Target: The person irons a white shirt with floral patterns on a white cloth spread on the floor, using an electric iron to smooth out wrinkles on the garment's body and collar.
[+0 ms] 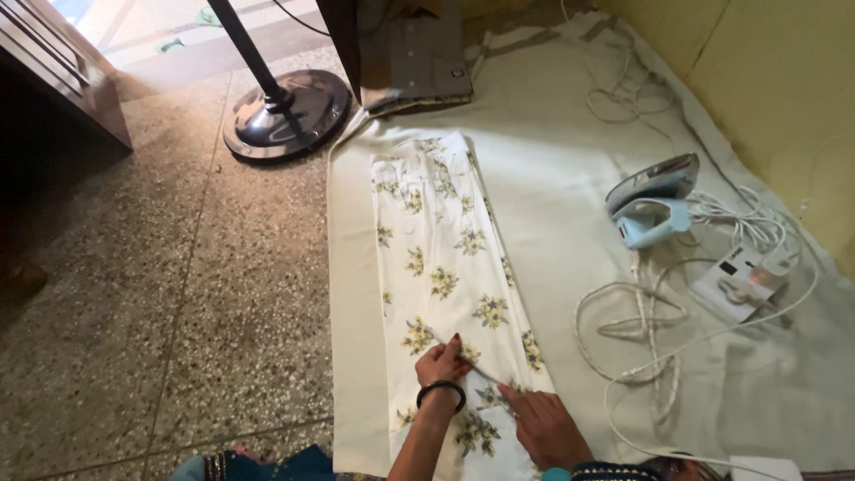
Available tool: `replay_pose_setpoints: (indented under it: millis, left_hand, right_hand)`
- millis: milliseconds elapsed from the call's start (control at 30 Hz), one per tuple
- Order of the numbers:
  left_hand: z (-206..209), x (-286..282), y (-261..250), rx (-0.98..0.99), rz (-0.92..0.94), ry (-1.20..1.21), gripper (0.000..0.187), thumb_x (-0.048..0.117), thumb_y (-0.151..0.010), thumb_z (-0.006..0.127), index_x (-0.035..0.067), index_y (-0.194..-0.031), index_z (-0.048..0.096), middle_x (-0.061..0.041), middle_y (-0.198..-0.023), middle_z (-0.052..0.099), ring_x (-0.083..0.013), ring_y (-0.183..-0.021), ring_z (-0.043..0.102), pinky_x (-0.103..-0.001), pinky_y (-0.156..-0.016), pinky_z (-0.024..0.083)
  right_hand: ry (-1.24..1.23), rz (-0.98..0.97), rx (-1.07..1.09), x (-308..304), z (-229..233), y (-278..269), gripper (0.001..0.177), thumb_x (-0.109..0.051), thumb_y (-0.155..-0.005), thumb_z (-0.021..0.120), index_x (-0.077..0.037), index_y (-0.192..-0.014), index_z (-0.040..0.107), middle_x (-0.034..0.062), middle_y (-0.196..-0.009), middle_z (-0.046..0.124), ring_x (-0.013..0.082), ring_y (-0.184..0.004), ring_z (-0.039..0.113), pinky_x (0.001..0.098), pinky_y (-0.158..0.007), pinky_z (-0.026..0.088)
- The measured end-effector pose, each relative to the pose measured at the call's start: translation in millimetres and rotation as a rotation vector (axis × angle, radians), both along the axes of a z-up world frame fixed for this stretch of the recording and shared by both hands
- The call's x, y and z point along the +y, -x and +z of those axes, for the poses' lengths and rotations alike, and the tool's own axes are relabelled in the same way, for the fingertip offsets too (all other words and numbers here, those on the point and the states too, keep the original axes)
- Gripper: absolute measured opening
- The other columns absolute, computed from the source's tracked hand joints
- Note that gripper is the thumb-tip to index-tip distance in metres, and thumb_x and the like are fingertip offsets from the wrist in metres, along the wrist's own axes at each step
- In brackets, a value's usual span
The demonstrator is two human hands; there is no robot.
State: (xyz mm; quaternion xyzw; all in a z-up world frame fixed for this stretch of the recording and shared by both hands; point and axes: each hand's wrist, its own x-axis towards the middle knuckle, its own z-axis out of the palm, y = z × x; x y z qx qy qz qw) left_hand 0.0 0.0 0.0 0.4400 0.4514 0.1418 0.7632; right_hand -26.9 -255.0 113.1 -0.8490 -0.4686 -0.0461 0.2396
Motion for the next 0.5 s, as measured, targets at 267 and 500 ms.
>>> replay_pose_setpoints:
  millis: [267,500]
  left_hand:
    - [57.7,2.2,-0.4,0.167,0.024,-0.203,0.028,0.015,-0.079,0.086,-0.008,-0.073,0.072,-0.015,-0.065,0.069,-0.0204,-0.051,0.064,-0.035,-0.048,0.058]
    - [104.9,-7.0,14.1,0.084,0.086,-0.041,0.018,0.012,-0.085,0.076,-0.005,-0.082,0.072,-0.017,-0.066,0.070,-0.0262,-0.052,0.068,-0.039,-0.047,0.061]
  right_hand:
    - [0.047,-0.041,0.153,-10.2,-7.3,-1.2,0.066,-0.002,-0.073,0.064,-0.016,-0.137,0.062,0.0061,-0.094,0.061,0.0254,-0.094,0.060,0.0393,-0.087,0.048]
    - [0.000,0.151,0.207,-24.0,-26.9,-9.5,0.064,-0.001,-0.065,0.067,-0.010,-0.128,0.067,0.0089,-0.097,0.061,0.0281,-0.094,0.060,0.0406,-0.085,0.050]
